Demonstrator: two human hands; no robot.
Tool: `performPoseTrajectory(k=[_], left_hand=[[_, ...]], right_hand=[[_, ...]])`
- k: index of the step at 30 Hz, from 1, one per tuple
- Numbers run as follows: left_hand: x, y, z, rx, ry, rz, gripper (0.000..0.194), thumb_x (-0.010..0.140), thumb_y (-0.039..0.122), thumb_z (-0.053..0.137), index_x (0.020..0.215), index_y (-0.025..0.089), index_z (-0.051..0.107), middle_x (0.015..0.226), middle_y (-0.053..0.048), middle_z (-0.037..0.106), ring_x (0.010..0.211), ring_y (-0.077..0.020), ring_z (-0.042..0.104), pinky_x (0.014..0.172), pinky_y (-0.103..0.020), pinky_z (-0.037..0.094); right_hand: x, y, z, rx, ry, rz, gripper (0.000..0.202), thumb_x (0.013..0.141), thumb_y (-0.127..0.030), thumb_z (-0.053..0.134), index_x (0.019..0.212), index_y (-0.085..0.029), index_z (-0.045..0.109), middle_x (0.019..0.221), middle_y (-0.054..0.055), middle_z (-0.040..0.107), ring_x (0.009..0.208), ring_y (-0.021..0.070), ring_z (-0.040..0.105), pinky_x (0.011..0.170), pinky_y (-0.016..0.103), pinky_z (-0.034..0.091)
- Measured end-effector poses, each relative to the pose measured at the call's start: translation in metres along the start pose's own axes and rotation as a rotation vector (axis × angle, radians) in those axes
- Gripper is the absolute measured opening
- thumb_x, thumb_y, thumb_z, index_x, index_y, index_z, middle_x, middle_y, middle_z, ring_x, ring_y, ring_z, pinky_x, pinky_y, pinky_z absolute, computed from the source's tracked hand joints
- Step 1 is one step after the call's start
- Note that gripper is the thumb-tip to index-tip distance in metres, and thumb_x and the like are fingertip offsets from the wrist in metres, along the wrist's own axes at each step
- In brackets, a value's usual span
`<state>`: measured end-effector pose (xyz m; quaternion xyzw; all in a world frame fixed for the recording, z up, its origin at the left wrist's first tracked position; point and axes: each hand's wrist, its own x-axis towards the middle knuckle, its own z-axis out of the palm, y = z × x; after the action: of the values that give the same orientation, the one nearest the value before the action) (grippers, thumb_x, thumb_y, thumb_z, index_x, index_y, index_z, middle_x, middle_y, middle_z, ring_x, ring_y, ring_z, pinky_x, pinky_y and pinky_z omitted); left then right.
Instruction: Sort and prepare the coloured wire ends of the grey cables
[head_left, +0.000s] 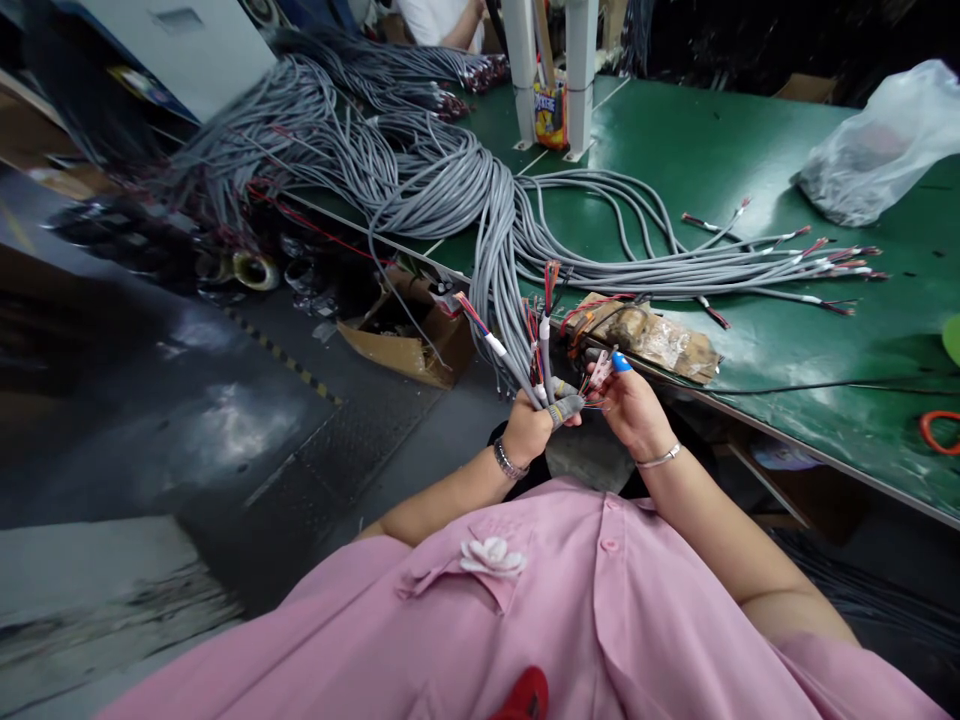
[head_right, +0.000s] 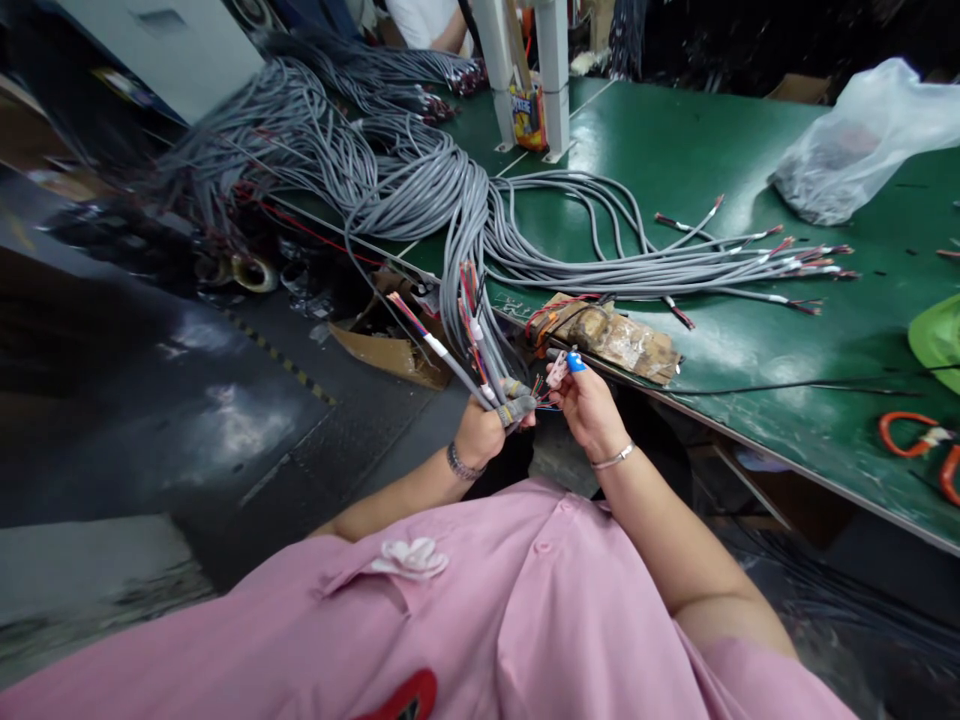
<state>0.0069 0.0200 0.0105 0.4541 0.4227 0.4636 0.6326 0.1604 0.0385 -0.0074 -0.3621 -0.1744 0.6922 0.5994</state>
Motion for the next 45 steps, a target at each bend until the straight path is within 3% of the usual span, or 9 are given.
performPoseTrajectory(k=[20,34,41,45], left_hand=[[0.007,-0.007,0.004,0.051,-0.018,-0.001,0.025,0.071,0.037,0.077,0.070,0.014,0.066,0.057,0.000,0.064,0.050,-0.0098,0.057,0.051,-0.022,0.045],[0.006,-0.005,0.004,0.072,-0.022,0.001,0.027,0.070,0.039,0.077,0.069,0.015,0.065,0.056,-0.001,0.064,0.050,-0.0102,0.057,0.052,-0.022,0.046],[0.000,-0.004,0.001,0.050,-0.001,0.012,0.025,0.070,0.038,0.077,0.070,0.015,0.066,0.056,0.000,0.064,0.050,-0.0113,0.059,0.054,-0.024,0.048],[-0.003,-0.004,-0.002,0.056,0.026,0.031,0.025,0.071,0.037,0.076,0.070,0.015,0.065,0.057,0.000,0.065,0.051,-0.0111,0.059,0.055,-0.024,0.050]], right_hand=[[0.005,0.004,0.005,0.095,0.054,0.003,0.029,0.077,-0.047,0.074,0.080,-0.018,0.069,0.069,0.000,0.069,0.056,0.0102,0.058,0.055,0.024,0.049],[0.004,0.004,0.002,0.090,0.042,0.030,0.034,0.076,-0.051,0.074,0.082,-0.019,0.068,0.073,0.000,0.069,0.059,0.0101,0.058,0.054,0.023,0.048],[-0.001,-0.002,0.006,0.101,0.027,0.099,0.041,0.079,-0.062,0.063,0.084,-0.022,0.066,0.080,0.001,0.071,0.060,0.0115,0.059,0.055,0.025,0.047],[-0.003,-0.004,0.007,0.086,0.010,0.086,0.034,0.080,-0.055,0.067,0.088,-0.021,0.067,0.081,0.001,0.071,0.063,0.0111,0.060,0.056,0.023,0.047]])
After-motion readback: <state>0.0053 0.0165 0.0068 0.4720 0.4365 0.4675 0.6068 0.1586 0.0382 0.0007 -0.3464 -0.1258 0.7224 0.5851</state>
